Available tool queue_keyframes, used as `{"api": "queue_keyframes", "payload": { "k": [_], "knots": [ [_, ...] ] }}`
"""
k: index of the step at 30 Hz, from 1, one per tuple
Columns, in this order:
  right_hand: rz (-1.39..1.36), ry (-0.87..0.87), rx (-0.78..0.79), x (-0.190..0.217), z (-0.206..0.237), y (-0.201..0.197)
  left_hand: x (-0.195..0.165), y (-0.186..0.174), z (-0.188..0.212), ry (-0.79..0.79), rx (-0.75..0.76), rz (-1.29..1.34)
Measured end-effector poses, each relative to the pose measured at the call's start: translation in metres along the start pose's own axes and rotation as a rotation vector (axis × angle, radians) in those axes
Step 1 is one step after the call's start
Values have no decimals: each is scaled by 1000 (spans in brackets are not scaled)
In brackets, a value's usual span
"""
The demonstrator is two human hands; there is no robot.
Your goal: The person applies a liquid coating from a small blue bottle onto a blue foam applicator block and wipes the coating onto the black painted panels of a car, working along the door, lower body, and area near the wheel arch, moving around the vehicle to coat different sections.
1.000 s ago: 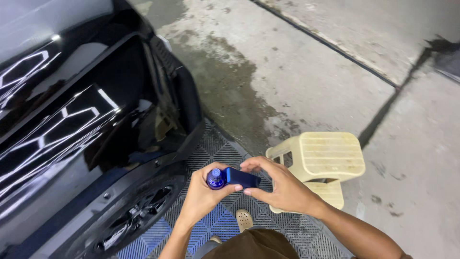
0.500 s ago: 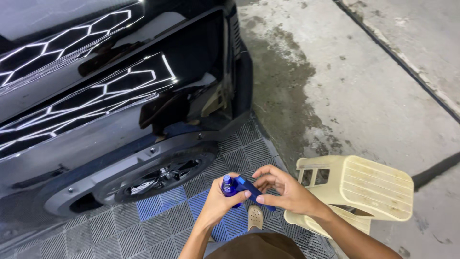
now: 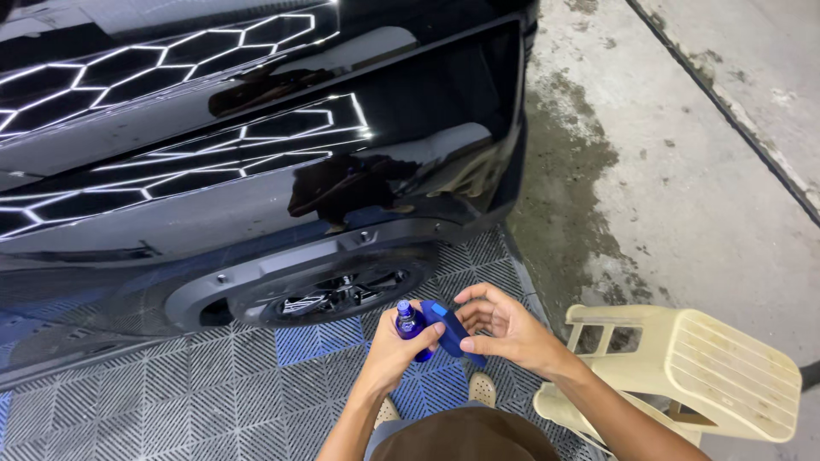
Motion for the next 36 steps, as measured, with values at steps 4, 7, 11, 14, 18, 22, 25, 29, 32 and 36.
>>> {"api": "queue_keyframes", "payload": {
  "k": [4, 7, 11, 14, 18, 22, 25, 29, 32, 36],
  "knots": [
    [21, -46, 19, 2, -34, 50, -26, -47, 18, 92, -104, -50],
    [85, -145, -12, 6, -57, 90, -46, -84, 39, 94, -239, -200],
    [332, -311, -243, 19, -76, 131, -72, -117, 57, 109, -254, -262],
    [540, -336, -427, 27, -81, 157, -83, -136, 62, 103, -278, -292],
    [567, -368, -473, 33, -86, 173, -91, -150, 55, 132, -263, -301],
    [199, -293, -210, 22, -100, 160, -89, -152, 43, 115, -235, -306],
    [-232, -56, -12, -2, -114, 132, -76, -151, 32, -70, -235, -133],
    [-400, 56, 222, -17, -131, 102, -78, -132, 9, -18, -105, 35],
    [-504, 99, 375, -23, -140, 75, -66, -115, -20, -37, -70, 112],
    [-564, 41, 468, -17, -147, 33, -42, -87, -58, -44, 10, 137]
  ]
}}
Point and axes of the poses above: each hand's wrist, its own z-axis away from the middle knuckle, its own y-axis out of the palm, x = y × z, the point moved 7 cm from there along -z, towards the middle knuckle, and after that the axes turned 15 degrees about y, right-handed, at the moved point
